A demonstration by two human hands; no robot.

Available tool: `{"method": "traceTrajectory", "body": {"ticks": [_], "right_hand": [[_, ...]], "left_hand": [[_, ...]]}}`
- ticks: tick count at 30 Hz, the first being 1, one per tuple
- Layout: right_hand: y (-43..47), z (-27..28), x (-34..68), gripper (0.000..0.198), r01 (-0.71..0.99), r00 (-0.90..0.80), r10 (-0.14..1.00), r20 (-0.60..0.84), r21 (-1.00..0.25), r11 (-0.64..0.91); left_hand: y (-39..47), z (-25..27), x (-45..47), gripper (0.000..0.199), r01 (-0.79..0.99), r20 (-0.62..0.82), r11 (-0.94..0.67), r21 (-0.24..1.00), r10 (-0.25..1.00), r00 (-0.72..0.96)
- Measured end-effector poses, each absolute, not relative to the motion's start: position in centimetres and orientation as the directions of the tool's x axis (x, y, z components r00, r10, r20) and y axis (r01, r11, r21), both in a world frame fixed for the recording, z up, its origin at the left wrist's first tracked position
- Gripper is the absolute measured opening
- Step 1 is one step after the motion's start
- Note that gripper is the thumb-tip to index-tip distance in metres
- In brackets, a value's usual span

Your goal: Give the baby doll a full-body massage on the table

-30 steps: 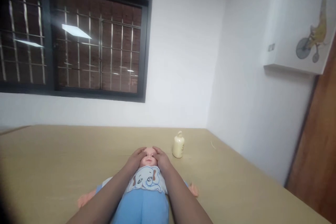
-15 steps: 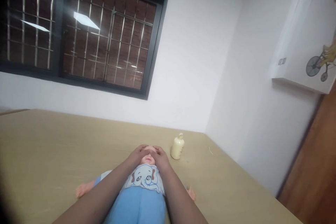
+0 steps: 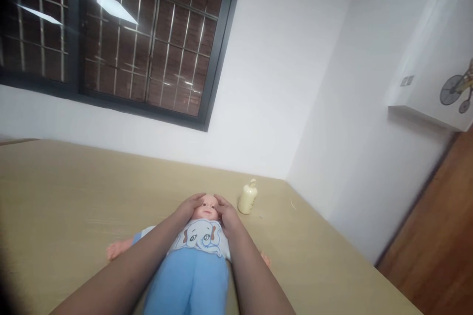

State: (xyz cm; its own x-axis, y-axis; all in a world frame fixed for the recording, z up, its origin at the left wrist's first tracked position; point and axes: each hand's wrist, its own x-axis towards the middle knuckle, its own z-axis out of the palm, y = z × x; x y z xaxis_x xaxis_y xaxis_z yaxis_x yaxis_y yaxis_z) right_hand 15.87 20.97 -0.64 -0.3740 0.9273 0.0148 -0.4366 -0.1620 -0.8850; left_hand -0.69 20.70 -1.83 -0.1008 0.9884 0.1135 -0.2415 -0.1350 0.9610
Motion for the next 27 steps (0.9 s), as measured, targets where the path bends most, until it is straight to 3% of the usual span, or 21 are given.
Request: {"method": "traceTrajectory", "body": {"ticks": [7, 13, 22, 27], "right_hand": [[21.7, -1.0, 15.3, 0.060, -0.239, -0.269, 0.952, 0.148, -0.967, 0.083], [21.9, -1.5, 15.4, 0.057, -0.259, -0.278, 0.953, 0.123, -0.965, 0.049], [21.4, -0.7, 16.0, 0.069, -0.369, -0.343, 0.939, -0.037, -0.914, -0.171], [21.2, -0.7, 15.6, 0.058, -0.355, -0.333, 0.939, 0.087, -0.934, -0.039]], "left_hand": [[19.9, -1.4, -0.5, 0.044, -0.115, 0.144, -0.159, 0.980, 0.981, -0.131], [19.8, -1.2, -0.5, 0.039, -0.101, 0.128, -0.143, 0.985, 0.982, -0.141], [21.1, -2.1, -0.7, 0.044, -0.236, 0.102, -0.130, 0.963, 0.987, -0.125], [20.1, -1.5, -0.7, 0.041, -0.163, 0.126, -0.148, 0.975, 0.982, -0.141]]}}
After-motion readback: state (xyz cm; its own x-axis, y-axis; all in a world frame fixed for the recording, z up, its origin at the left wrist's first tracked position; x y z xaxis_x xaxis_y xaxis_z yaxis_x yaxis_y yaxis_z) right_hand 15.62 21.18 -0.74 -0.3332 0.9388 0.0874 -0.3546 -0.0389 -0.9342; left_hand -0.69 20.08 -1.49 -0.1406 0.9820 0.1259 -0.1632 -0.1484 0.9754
